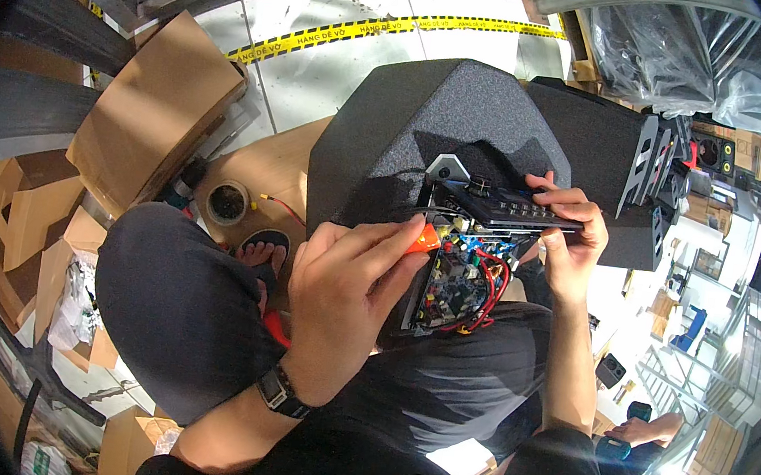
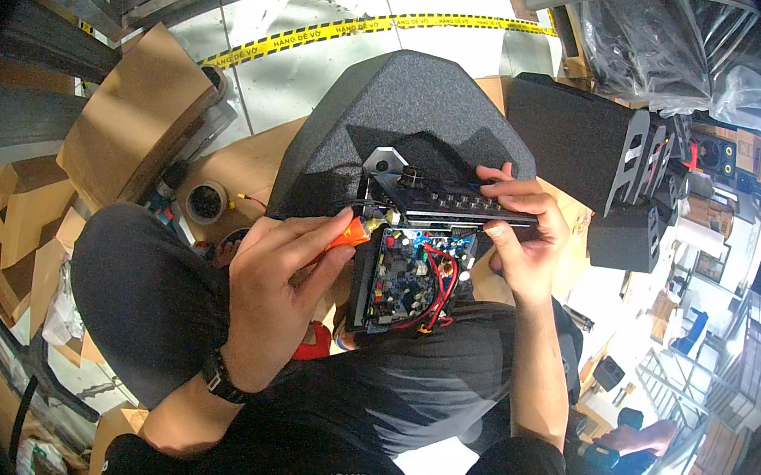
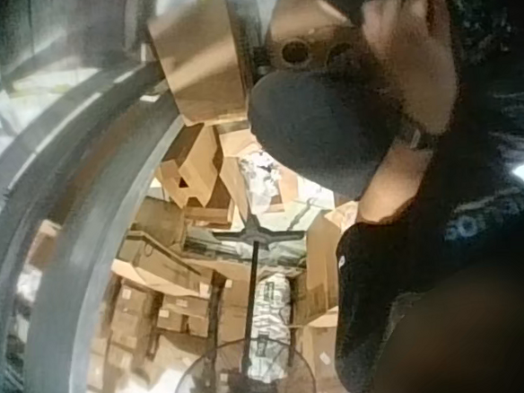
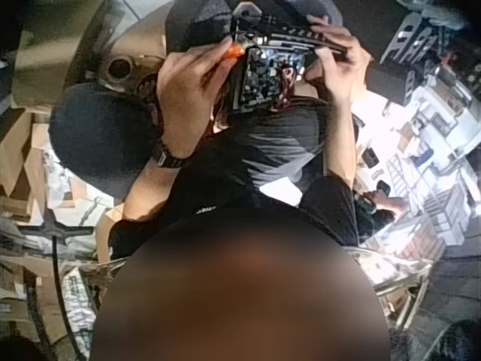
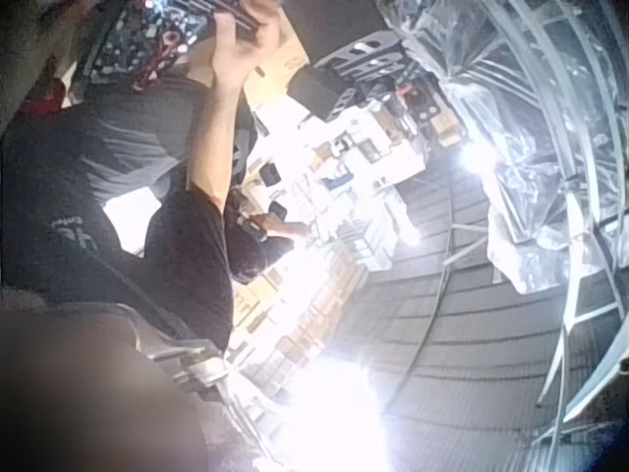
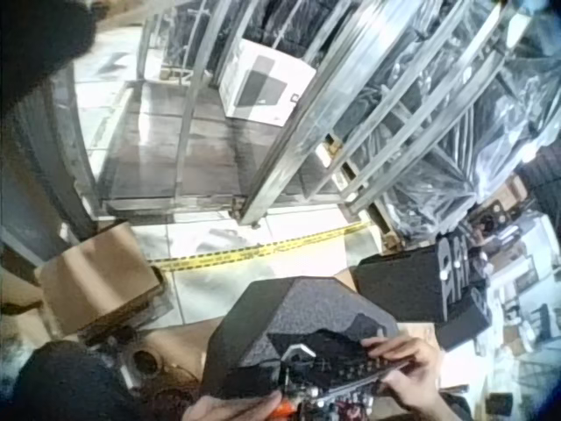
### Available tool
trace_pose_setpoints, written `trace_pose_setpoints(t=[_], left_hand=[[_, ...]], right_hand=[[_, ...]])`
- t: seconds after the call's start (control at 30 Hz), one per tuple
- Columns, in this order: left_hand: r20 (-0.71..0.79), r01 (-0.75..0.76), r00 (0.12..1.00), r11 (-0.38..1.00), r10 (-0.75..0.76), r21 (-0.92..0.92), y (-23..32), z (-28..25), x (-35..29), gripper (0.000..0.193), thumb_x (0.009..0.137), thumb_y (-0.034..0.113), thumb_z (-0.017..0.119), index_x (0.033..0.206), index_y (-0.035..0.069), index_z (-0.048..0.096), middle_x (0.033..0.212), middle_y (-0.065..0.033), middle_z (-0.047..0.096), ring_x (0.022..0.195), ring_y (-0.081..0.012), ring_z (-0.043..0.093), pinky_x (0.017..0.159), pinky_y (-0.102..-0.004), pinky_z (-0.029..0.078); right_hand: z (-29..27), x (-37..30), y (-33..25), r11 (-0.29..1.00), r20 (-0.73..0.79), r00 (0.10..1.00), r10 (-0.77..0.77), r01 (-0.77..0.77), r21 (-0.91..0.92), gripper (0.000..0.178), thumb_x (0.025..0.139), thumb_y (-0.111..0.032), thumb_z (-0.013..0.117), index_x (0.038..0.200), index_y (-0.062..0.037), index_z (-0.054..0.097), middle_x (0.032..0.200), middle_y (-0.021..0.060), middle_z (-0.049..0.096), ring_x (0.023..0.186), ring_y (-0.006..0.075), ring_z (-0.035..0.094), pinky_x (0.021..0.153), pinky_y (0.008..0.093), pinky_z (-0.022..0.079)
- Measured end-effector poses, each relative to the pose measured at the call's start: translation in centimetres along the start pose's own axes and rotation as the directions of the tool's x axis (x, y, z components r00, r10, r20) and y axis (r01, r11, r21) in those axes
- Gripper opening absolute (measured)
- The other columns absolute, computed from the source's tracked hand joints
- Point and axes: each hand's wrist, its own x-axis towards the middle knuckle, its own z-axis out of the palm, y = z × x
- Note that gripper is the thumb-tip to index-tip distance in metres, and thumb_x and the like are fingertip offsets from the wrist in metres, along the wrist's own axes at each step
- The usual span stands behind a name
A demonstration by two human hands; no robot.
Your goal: The person unpacks a circuit board from a plastic bag and places it into a black foam-lined case. They then connect wires to the board and use a small orange tool to adjust components on the circuit board.
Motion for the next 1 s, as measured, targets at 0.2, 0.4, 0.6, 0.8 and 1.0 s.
trace_pose_setpoints(t=[0.2,0.4,0.6,0.8,1.0], left_hand=[[0.016,0.008,1.0,0.993,-0.006,-0.117,-0.2,-0.8,-0.3,0.032,0.096,0.022,0.072,0.125,0.007,0.072,0.1,-0.0074,0.073,0.092,-0.0271,0.064,0.085,-0.0395,0.047],[0.101,0.167,0.985,0.901,-0.138,-0.399,0.3,-0.8,-0.8,0.034,0.106,0.026,0.058,0.128,0.001,0.063,0.089,-0.0065,0.064,0.082,-0.0184,0.061,0.078,-0.0329,0.047],[0.434,0.569,0.822,0.534,-0.369,-0.625,0.7,0.4,-1.2,0.035,0.104,0.012,0.062,0.137,0.0,0.061,0.089,0.0081,0.057,0.077,0.0,0.048,0.067,-0.0197,0.039],[0.317,0.417,0.907,0.688,-0.276,-0.594,0.1,2.4,-1.1,0.042,0.102,0.007,0.065,0.143,0.0,0.059,0.105,0.0027,0.067,0.088,-0.0015,0.056,0.08,-0.0194,0.048],[0.173,0.285,0.957,0.669,-0.231,-0.687,0.0,4.0,-1.0,0.025,0.097,0.018,0.071,0.113,-0.001,0.07,0.075,0.0034,0.057,0.062,-0.0033,0.045,0.054,-0.024,0.037]], right_hand=[[0.1,0.0,-0.1,0.999,0.001,1.0,0.015,-0.015,0.028,0.031,0.091,-0.016,0.08,0.11,-0.0039,0.059,0.116,0.0202,0.069,0.129,0.0453,0.06,0.124,0.0646,0.019],[0.1,0.0,-0.2,1.0,0.006,1.0,0.014,-0.014,0.023,0.029,0.092,-0.013,0.079,0.11,-0.0038,0.059,0.117,0.0202,0.069,0.129,0.0447,0.06,0.124,0.0641,0.02],[0.2,0.0,-0.2,0.999,0.001,1.0,0.004,-0.004,0.036,0.029,0.092,-0.014,0.078,0.111,-0.0043,0.058,0.117,0.0198,0.069,0.128,0.0454,0.06,0.124,0.064,0.019],[0.1,0.0,-0.1,0.999,0.001,1.0,0.009,-0.009,0.037,0.03,0.092,-0.015,0.079,0.111,-0.0047,0.058,0.117,0.0199,0.068,0.128,0.0456,0.06,0.125,0.064,0.018],[0.1,0.0,0.0,1.0,0.002,1.0,0.008,-0.008,0.028,0.029,0.092,-0.015,0.079,0.11,-0.0045,0.058,0.117,0.0198,0.068,0.128,0.0455,0.06,0.124,0.0636,0.02]])
